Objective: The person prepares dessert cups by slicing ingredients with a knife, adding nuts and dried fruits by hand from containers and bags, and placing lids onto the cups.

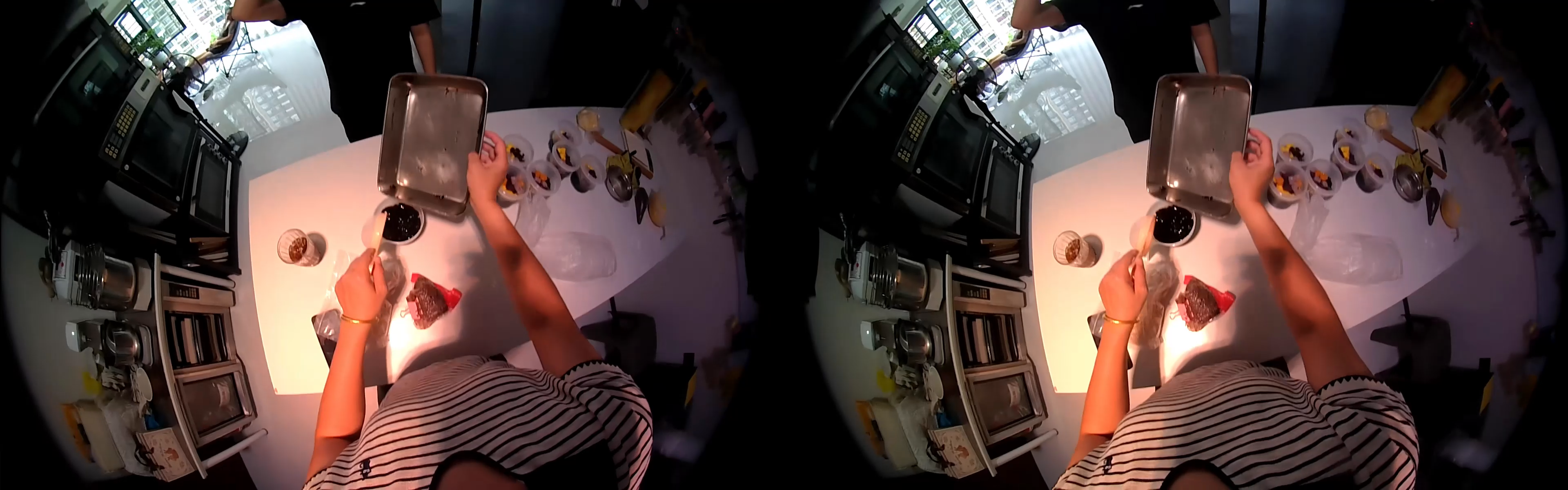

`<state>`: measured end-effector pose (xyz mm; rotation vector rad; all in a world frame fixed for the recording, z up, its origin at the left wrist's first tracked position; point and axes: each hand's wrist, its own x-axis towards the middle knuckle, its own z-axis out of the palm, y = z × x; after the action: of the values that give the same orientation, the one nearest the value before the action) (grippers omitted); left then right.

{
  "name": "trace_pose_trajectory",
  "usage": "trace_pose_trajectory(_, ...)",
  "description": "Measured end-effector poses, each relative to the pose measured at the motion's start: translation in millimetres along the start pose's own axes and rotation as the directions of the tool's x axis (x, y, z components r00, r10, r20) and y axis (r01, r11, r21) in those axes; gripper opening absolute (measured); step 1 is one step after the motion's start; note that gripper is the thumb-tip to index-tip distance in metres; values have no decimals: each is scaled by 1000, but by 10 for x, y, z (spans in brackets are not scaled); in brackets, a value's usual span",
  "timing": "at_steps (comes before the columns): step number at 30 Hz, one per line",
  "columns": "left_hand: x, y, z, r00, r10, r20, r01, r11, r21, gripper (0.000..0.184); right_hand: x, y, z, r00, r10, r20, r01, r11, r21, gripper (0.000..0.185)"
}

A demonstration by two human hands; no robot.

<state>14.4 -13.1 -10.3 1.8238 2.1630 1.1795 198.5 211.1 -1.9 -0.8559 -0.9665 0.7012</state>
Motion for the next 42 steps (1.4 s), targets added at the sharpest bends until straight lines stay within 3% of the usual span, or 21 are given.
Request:
trace_pose_trajectory(6,96,15,13,999,48,14,-47,997,-56,23,21,35,-214,986,138,-97,-137,990,18,43)
trace_pose_trajectory(7,82,8,-35,998,-53,-21,50,992,-115,24,50,67,-231,982,143,-123,-139,989,45,44)
trace_pose_trajectory(8,117,-13,-23,990,-55,-132,11,950,-312,24,69,87,-281,981,131,-143,-126,991,43,44)
trace_pose_trajectory(10,184,105,-150,958,-288,8,223,725,-652,24,-40,207,-433,967,212,-142,-217,976,-19,46)
trace_pose_trajectory(12,494,355,-82,918,-372,141,333,523,-785,29,-64,339,-459,923,359,-140,-349,933,90,47)
trace_pose_trajectory(14,686,563,101,911,-303,280,381,359,-852,34,-200,198,-423,859,477,-188,-467,879,96,47)
trace_pose_trajectory(16,782,634,243,831,-237,503,551,232,-802,36,-247,354,-487,830,539,-142,-527,842,115,50)
trace_pose_trajectory(18,647,540,204,774,-200,600,633,237,-737,36,-341,453,-666,785,612,-99,-600,790,124,52)
trace_pose_trajectory(20,426,207,236,967,-230,111,245,716,-654,39,-349,419,-728,748,663,-28,-645,737,203,56)
trace_pose_trajectory(21,372,-44,199,980,-197,-37,175,931,-321,40,-333,138,-706,752,657,-51,-647,751,132,58)
trace_pose_trajectory(22,360,-158,156,952,-305,9,303,940,-156,44,-295,321,-803,779,624,-66,-617,781,94,53)
trace_pose_trajectory(24,246,-820,660,908,-412,77,419,895,-155,52,-267,-7,-808,796,597,-103,-593,802,68,44)
trace_pose_trajectory(26,250,-878,858,854,-440,276,473,878,-65,61,-244,-277,-800,772,624,-122,-622,781,61,32)
trace_pose_trajectory(27,315,-829,912,814,-486,320,525,850,-46,61,-205,-88,-906,787,617,-14,-605,775,182,26)
trace_pose_trajectory(28,352,-797,942,765,-528,369,575,818,-22,61,-214,-87,-885,782,623,-9,-613,771,171,26)
trace_pose_trajectory(30,424,-749,1013,816,-525,243,518,850,95,51,-209,-120,-944,757,651,-56,-635,754,169,23)
trace_pose_trajectory(34,660,-719,1021,761,-519,389,542,838,58,40,-330,-58,-1093,739,672,-42,-671,740,37,34)
trace_pose_trajectory(36,729,-826,1161,704,-542,459,633,772,-59,39,-439,-139,-1169,731,679,-68,-680,733,8,41)
trace_pose_trajectory(37,762,-774,1135,615,-575,540,732,670,-121,37,-525,-177,-1213,717,691,-89,-695,719,-21,49)
trace_pose_trajectory(40,782,-827,1160,658,-494,569,605,797,-8,45,-690,-251,-1397,623,775,-106,-780,626,-6,58)
trace_pose_trajectory(42,732,-1019,1388,780,-453,431,507,862,-12,46,-822,-327,-1484,592,806,-3,-806,592,8,56)
